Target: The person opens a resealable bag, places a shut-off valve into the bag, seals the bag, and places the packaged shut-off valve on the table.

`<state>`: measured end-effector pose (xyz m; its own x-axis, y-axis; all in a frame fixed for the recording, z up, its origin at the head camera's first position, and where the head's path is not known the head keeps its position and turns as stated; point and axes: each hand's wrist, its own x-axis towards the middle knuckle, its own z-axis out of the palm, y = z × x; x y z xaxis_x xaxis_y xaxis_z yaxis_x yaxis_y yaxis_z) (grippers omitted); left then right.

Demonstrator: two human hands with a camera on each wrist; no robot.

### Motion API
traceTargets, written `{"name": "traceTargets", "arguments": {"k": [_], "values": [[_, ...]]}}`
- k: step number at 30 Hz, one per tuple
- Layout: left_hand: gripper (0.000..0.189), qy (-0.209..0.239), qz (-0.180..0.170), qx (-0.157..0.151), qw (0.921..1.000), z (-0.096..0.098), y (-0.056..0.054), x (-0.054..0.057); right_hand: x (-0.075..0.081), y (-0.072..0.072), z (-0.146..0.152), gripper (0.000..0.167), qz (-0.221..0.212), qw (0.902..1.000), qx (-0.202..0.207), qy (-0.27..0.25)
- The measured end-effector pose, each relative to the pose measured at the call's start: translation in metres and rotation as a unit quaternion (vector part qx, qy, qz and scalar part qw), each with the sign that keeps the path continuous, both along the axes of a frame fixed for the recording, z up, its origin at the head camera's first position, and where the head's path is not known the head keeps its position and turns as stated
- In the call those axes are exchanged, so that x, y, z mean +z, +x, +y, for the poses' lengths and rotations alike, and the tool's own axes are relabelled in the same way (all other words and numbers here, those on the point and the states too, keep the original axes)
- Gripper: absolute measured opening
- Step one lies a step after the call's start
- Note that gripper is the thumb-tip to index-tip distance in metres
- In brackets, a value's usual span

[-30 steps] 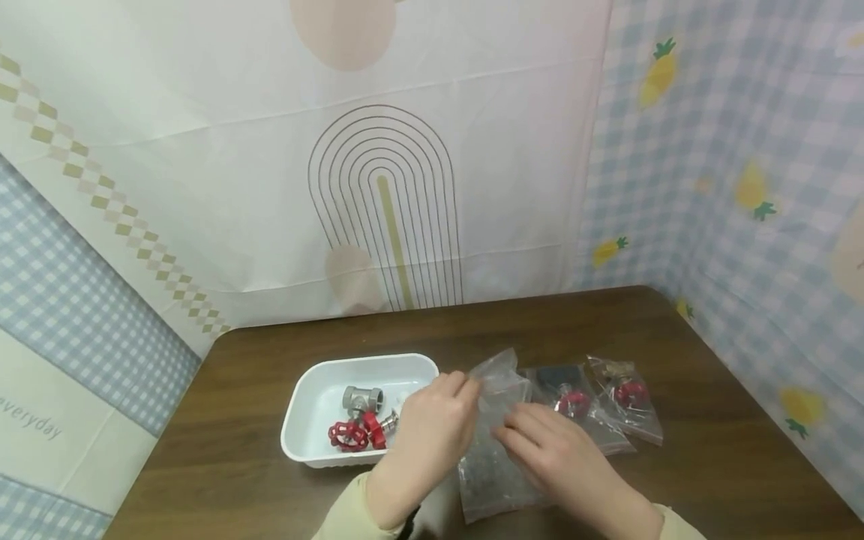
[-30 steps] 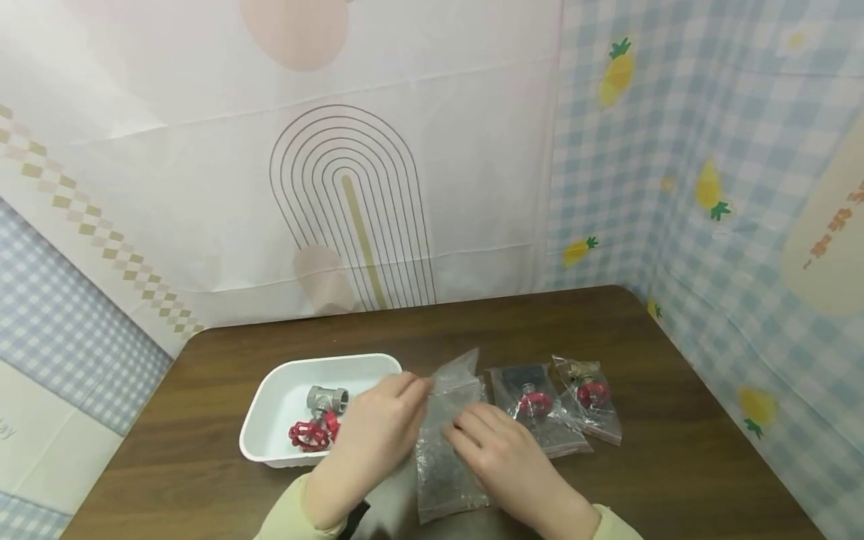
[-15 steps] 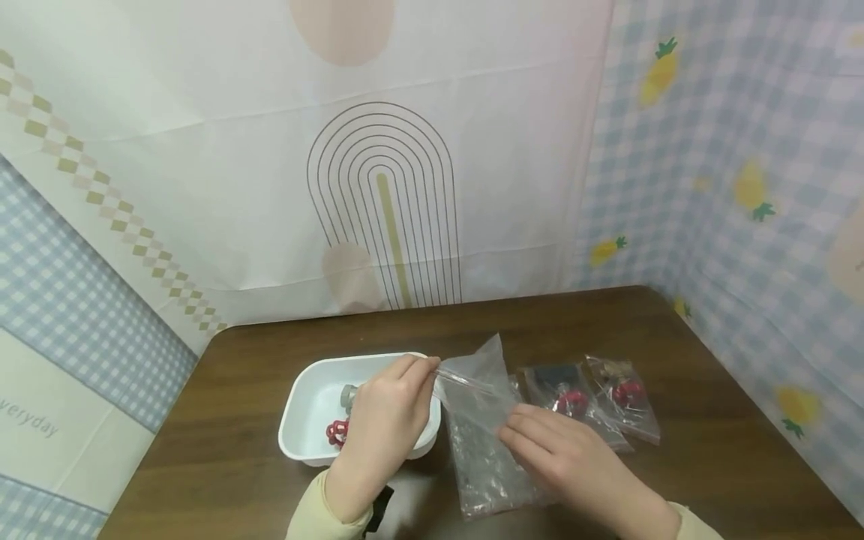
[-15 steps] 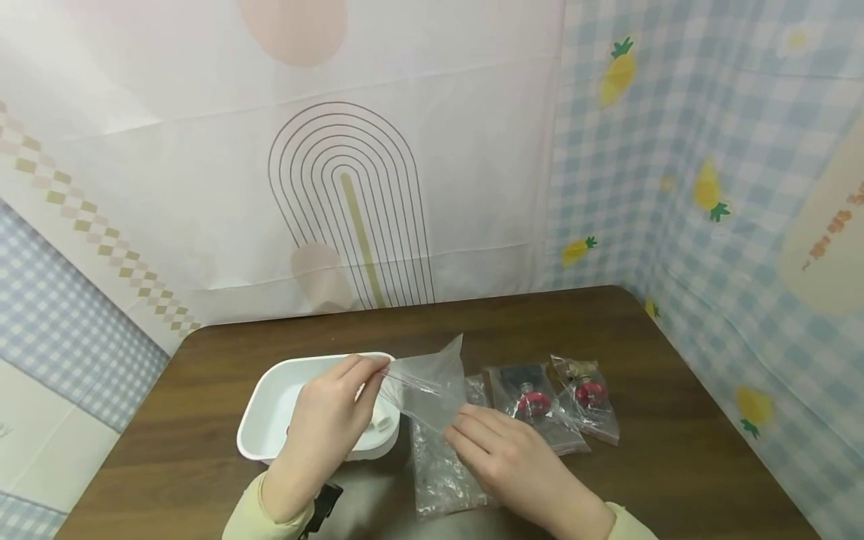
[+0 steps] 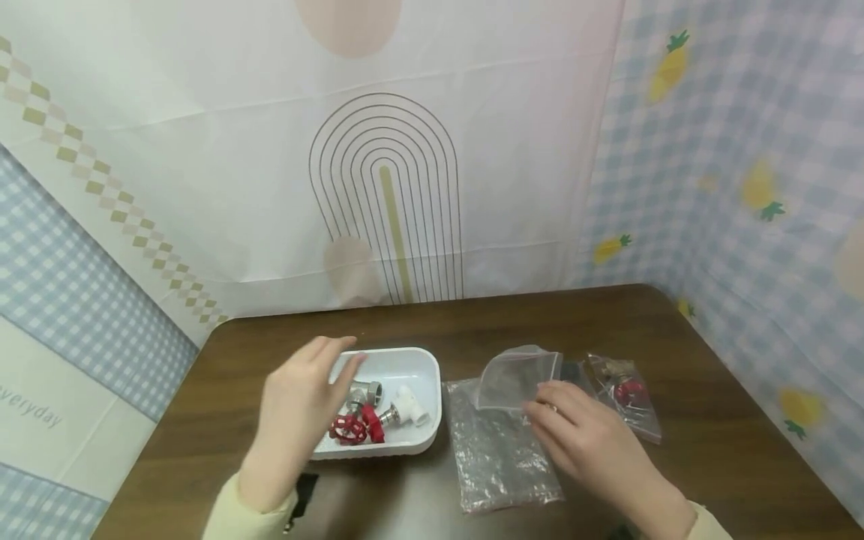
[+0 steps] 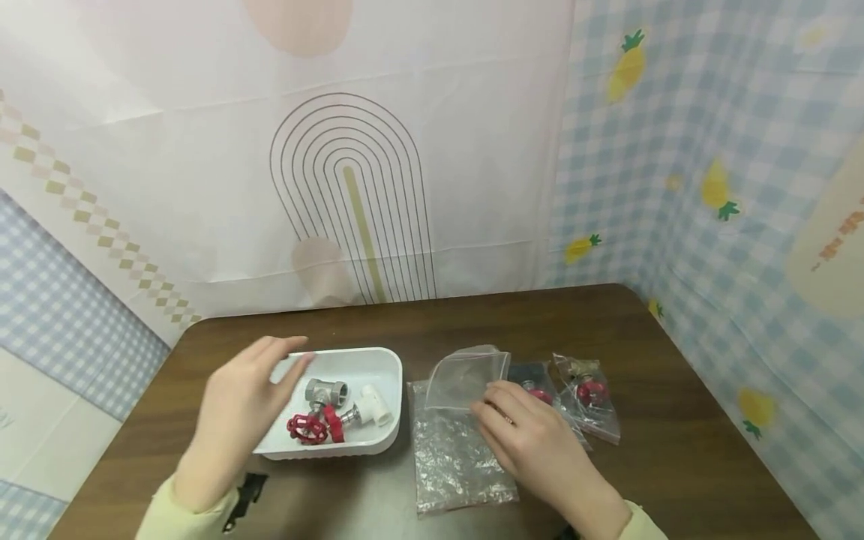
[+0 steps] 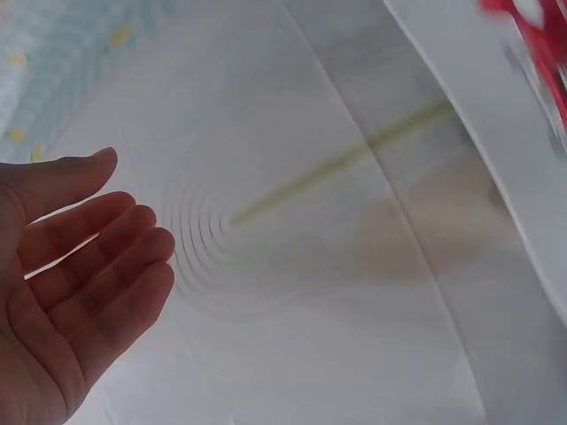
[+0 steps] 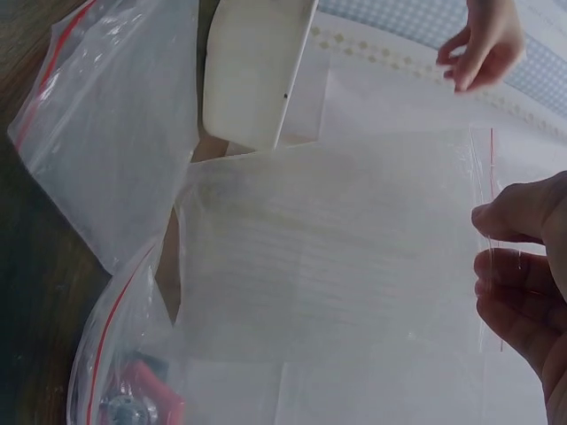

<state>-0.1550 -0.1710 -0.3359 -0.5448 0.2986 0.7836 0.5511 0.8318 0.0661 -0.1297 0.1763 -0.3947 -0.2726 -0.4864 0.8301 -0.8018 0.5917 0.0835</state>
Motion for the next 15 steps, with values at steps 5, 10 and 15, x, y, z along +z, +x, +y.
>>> {"name": "traceTargets", "arguments": {"k": [5,10,15], "values": [[0.02,0.006,-0.032,0.037,0.9988,-0.024,0.003,0.002,0.002,-0.002,0.003,0.036,-0.004,1.0,0.005,-0.001],[0.021,-0.005,-0.1,0.054,0.9935,-0.028,0.002,-0.013,0.003,-0.003,0.003,0.037,-0.013,0.9999,0.007,-0.001],[0.023,-0.023,-0.172,0.047,0.9837,-0.019,0.0,-0.04,0.002,-0.004,0.003,0.037,-0.023,0.9997,0.01,0.0]]}}
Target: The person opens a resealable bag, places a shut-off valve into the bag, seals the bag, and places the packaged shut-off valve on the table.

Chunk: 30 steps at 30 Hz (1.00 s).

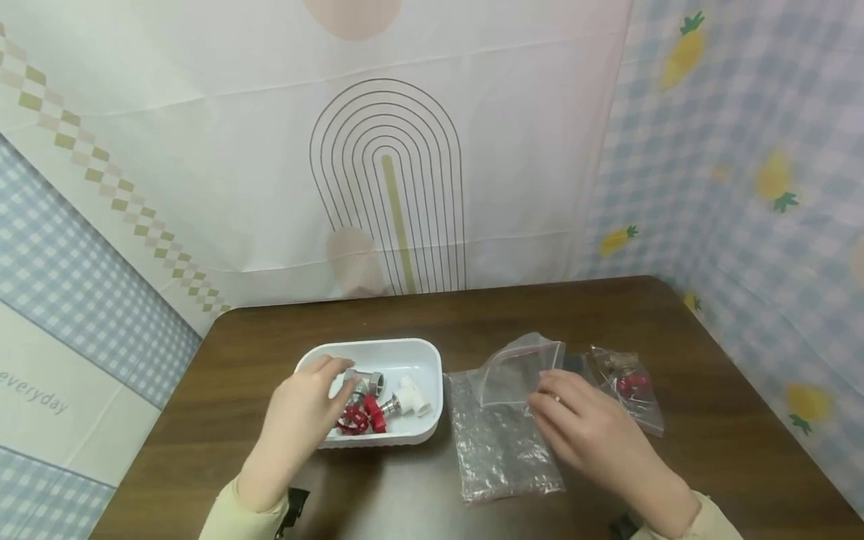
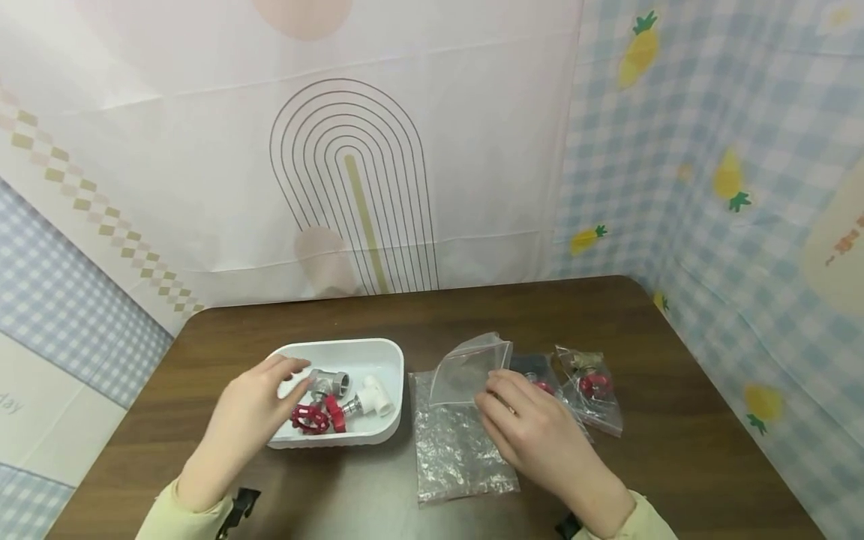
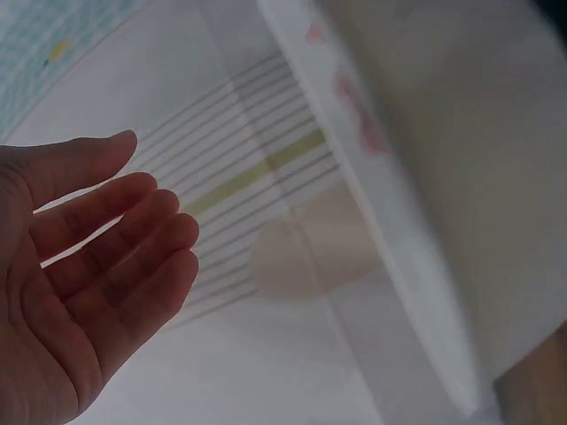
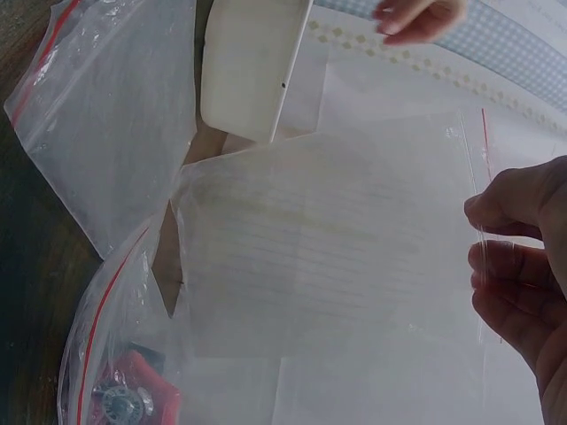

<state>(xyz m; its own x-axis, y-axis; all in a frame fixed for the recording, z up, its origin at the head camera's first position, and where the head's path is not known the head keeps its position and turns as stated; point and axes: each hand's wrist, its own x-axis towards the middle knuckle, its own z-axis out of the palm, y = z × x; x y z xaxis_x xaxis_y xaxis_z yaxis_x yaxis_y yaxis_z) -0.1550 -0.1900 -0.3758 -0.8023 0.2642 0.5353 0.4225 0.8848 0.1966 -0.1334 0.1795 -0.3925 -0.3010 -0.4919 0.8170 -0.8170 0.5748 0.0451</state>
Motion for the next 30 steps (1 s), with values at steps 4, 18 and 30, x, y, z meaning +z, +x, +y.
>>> {"name": "traceTargets", "arguments": {"k": [4,18,30], "values": [[0.021,-0.013,-0.051,-0.02,0.9984,0.012,-0.002,-0.019,0.0,-0.001,0.0,0.037,0.004,1.0,-0.007,0.0],[0.037,-0.056,-0.247,-0.042,0.9665,0.019,-0.012,-0.041,-0.003,-0.001,-0.001,0.036,0.007,0.9999,-0.005,0.005],[0.035,-0.098,-0.279,-0.07,0.9528,0.019,-0.027,-0.044,-0.006,0.001,-0.001,0.039,0.007,0.9998,-0.006,0.02]]}}
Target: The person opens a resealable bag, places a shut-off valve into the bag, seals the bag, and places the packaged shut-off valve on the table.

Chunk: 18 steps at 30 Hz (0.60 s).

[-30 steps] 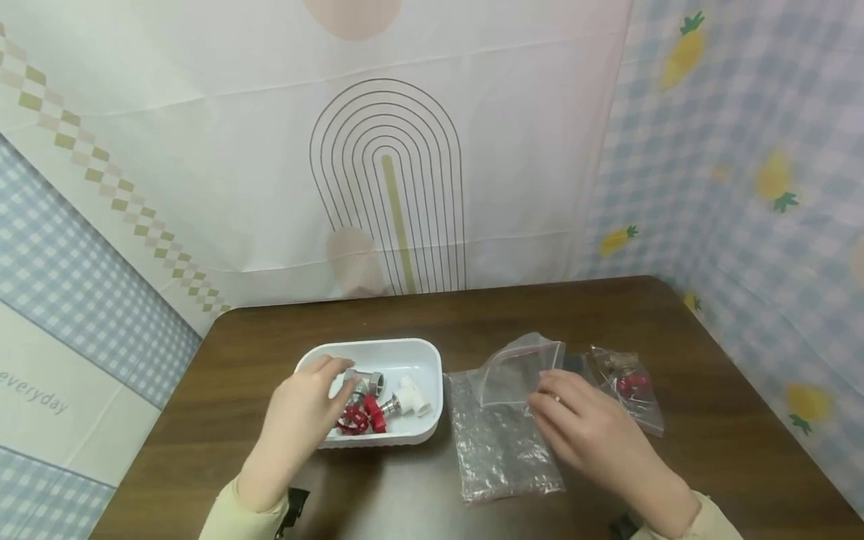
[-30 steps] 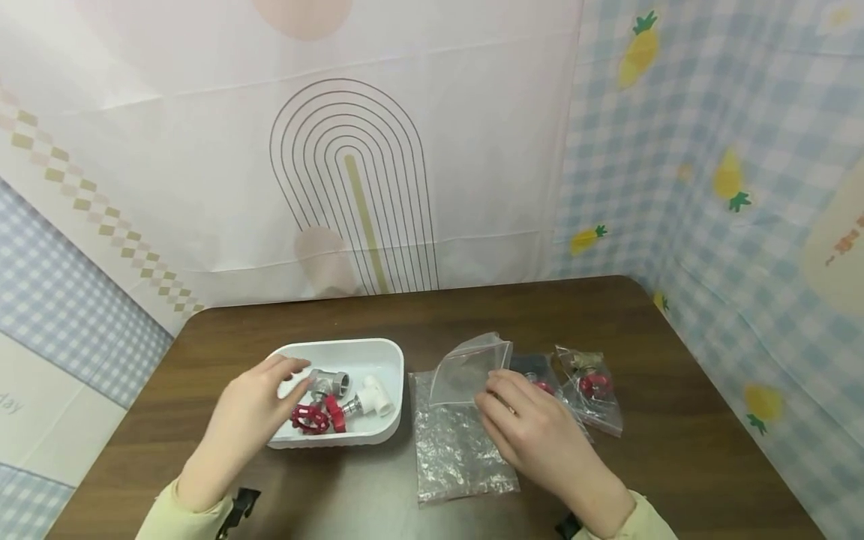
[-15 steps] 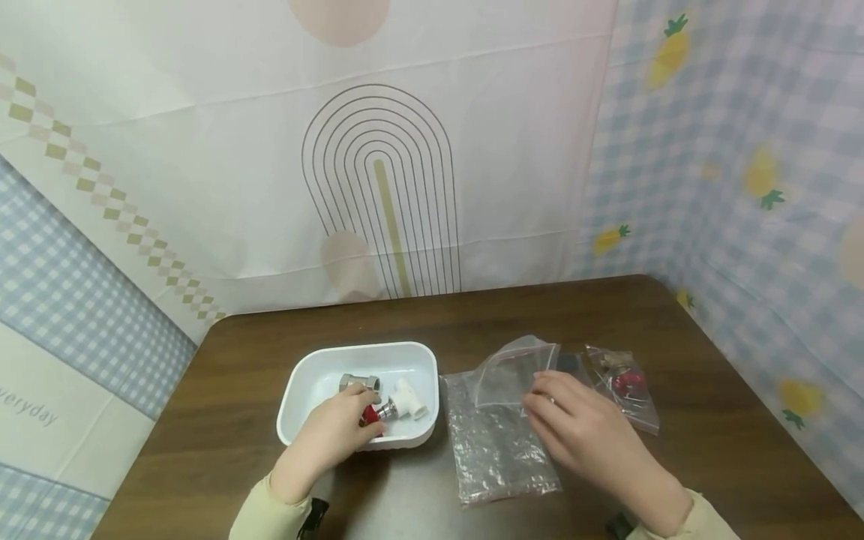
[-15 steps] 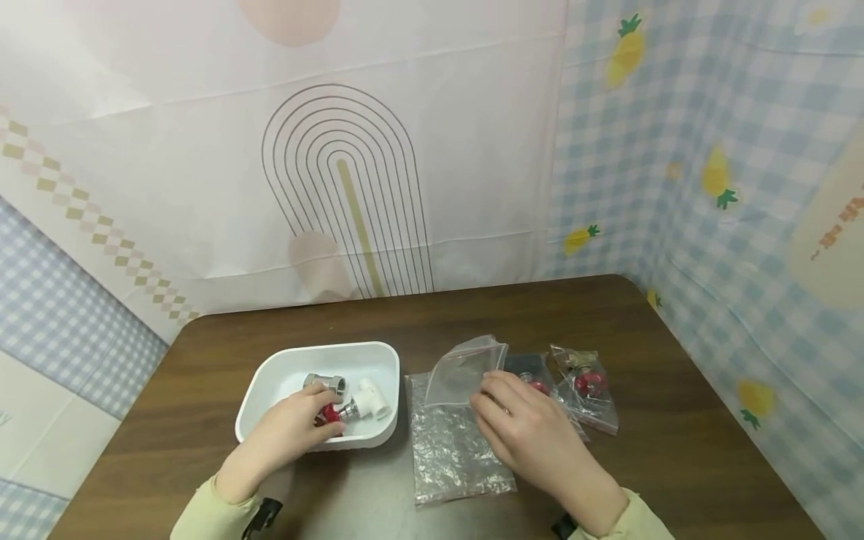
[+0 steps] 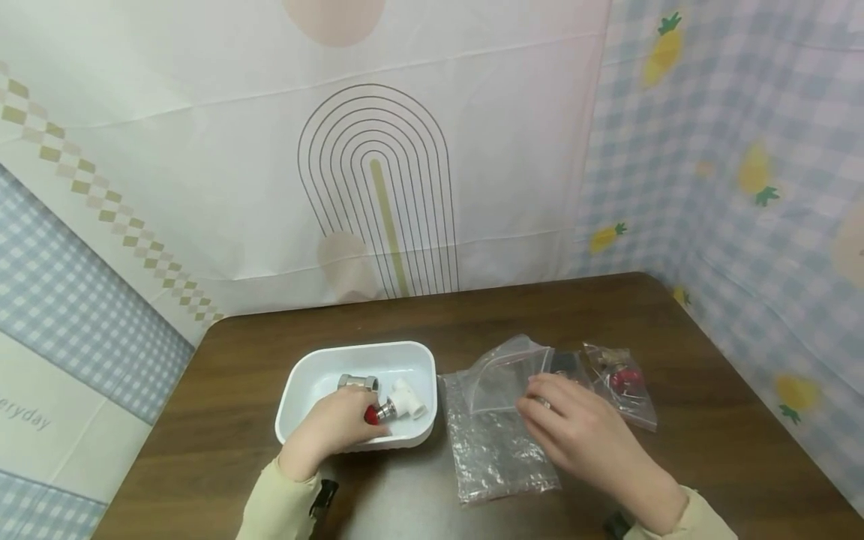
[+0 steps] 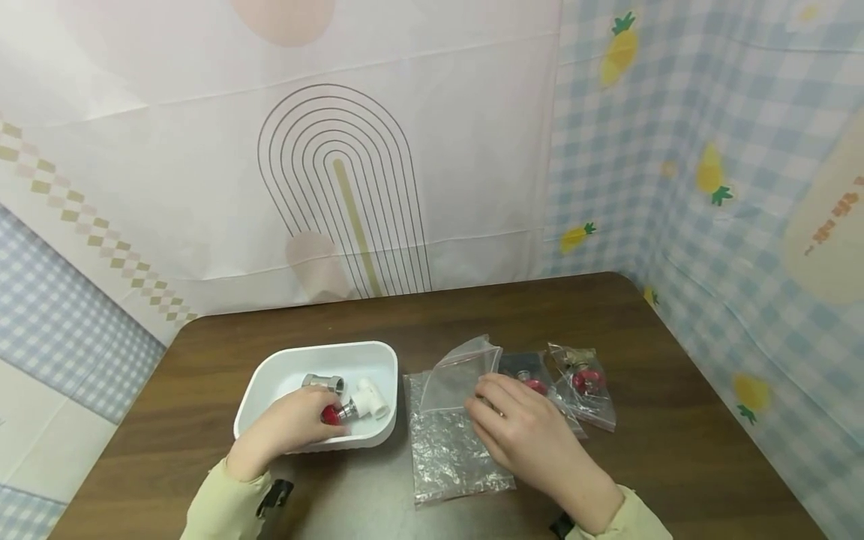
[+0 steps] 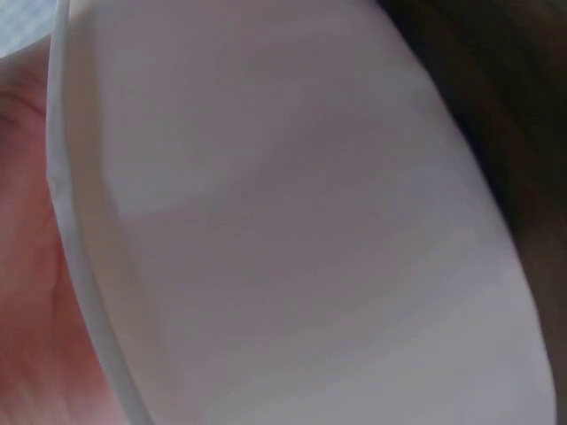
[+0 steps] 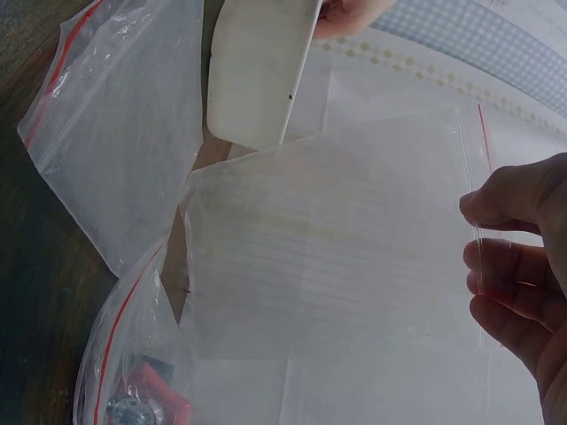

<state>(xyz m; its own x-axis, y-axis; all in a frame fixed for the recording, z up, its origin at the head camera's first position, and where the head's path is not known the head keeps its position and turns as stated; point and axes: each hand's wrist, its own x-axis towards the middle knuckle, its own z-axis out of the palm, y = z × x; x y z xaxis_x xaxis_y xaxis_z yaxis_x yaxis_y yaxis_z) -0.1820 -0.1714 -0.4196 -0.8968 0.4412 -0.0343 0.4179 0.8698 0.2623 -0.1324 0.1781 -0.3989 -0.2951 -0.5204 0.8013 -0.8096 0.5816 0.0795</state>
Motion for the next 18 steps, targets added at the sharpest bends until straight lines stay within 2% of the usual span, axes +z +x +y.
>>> {"name": "traceTargets", "arguments": {"k": [8,18], "values": [[0.035,0.003,-0.028,0.012,0.9995,0.0017,0.0006,0.0026,0.0005,-0.0015,-0.0001,0.038,0.003,1.0,0.004,0.002],[0.037,0.003,-0.021,-0.007,0.9997,0.0032,-0.0014,0.004,0.0002,-0.0023,0.0025,0.041,0.0,1.0,0.002,0.004]]}}
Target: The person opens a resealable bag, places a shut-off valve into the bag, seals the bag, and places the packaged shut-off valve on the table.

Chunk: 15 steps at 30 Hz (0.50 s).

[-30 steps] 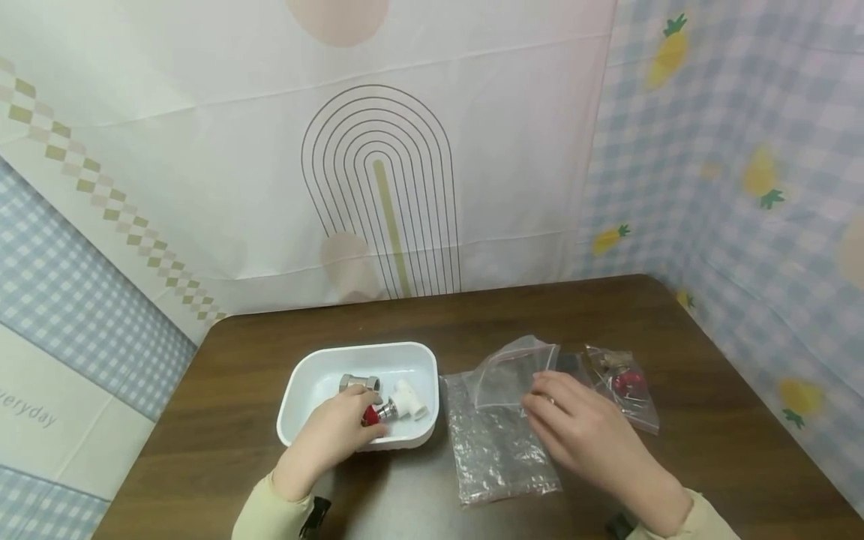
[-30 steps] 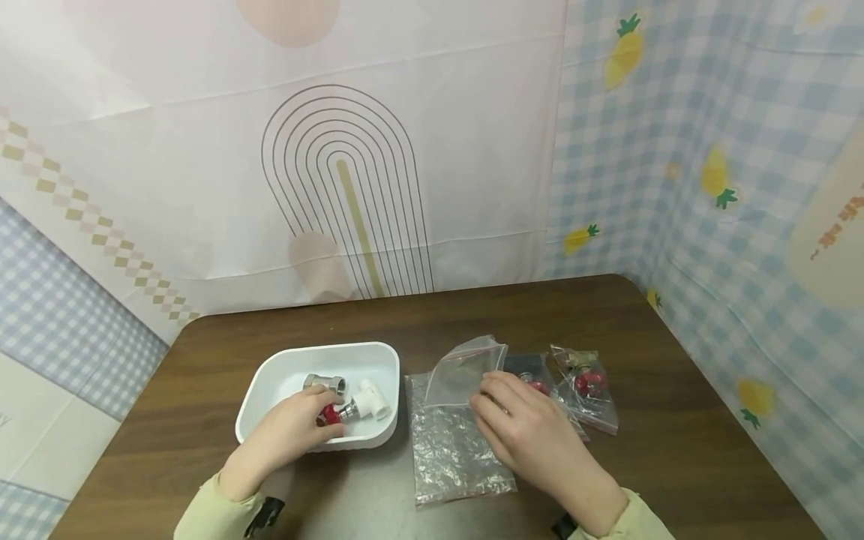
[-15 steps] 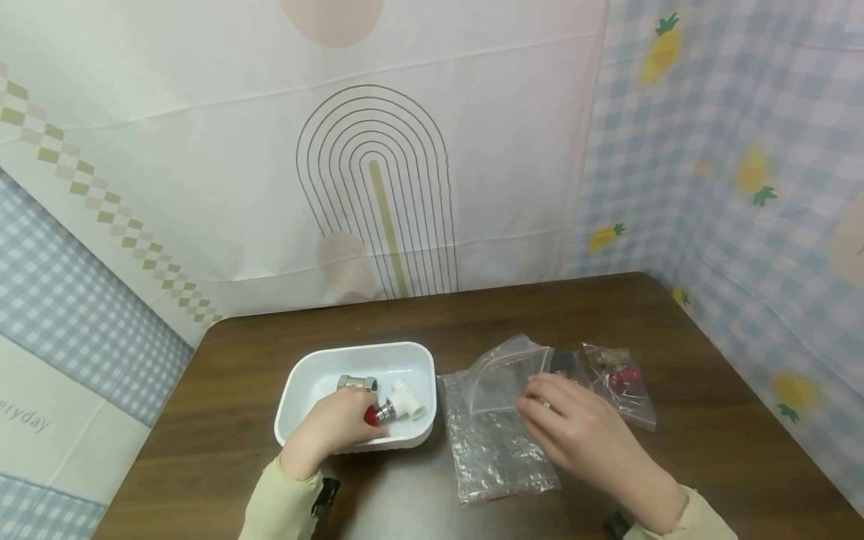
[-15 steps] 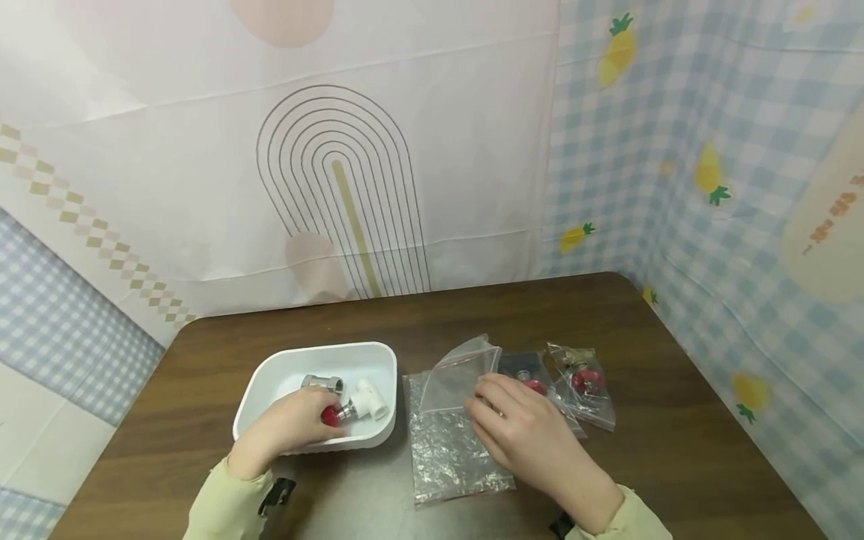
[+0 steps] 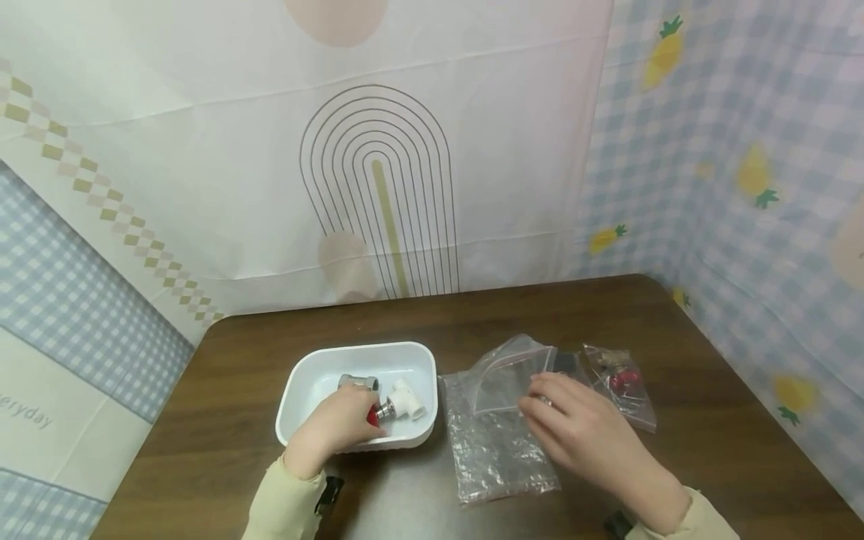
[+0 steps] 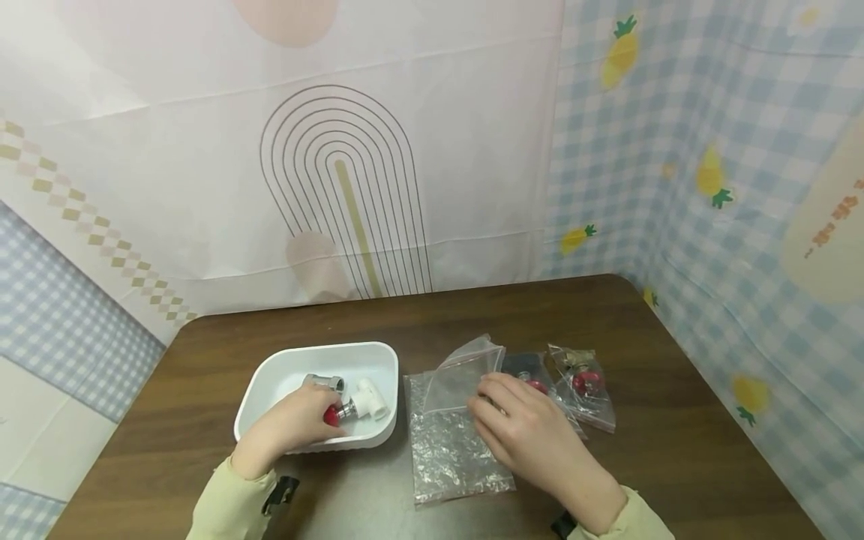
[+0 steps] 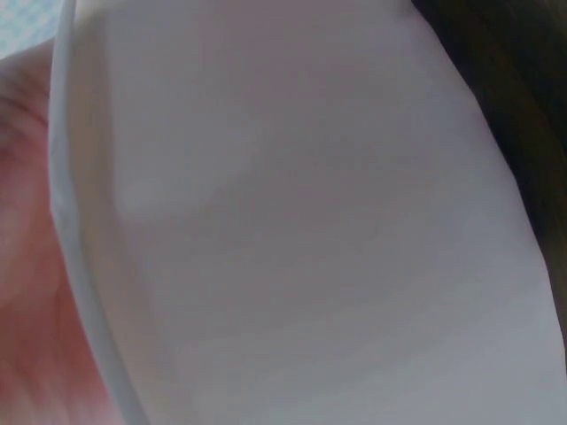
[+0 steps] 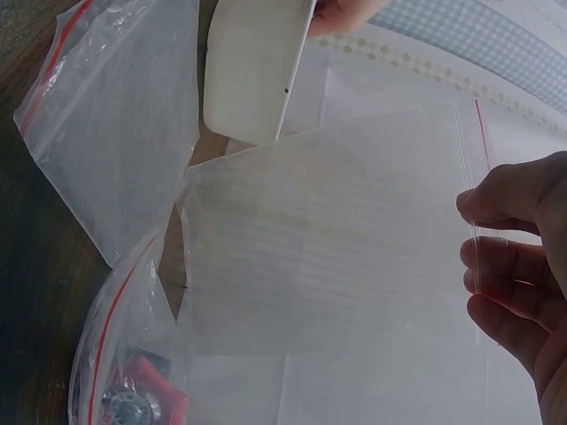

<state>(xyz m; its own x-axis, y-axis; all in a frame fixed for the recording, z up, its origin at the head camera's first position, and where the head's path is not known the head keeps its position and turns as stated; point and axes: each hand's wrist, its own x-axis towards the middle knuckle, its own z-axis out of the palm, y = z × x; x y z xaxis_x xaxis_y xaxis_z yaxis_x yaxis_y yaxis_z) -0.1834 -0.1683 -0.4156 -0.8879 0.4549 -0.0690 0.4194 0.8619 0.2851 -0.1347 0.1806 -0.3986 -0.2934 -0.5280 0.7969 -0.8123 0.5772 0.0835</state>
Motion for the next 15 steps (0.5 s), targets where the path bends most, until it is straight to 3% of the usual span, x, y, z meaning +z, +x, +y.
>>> {"name": "traceTargets", "arguments": {"k": [5,10,15], "values": [[0.034,0.008,0.016,-0.008,0.9998,0.0,-0.0021,-0.0034,-0.0008,0.0005,-0.0002,0.042,-0.002,1.0,-0.001,0.001],[0.019,0.019,0.039,-0.02,0.9989,-0.0005,-0.0021,-0.0019,-0.0013,0.0013,-0.0012,0.042,-0.004,1.0,0.001,0.001],[0.036,0.039,0.093,-0.032,0.9944,0.0022,0.0014,0.0032,-0.0009,0.0012,-0.0019,0.041,-0.004,1.0,0.006,0.0]]}}
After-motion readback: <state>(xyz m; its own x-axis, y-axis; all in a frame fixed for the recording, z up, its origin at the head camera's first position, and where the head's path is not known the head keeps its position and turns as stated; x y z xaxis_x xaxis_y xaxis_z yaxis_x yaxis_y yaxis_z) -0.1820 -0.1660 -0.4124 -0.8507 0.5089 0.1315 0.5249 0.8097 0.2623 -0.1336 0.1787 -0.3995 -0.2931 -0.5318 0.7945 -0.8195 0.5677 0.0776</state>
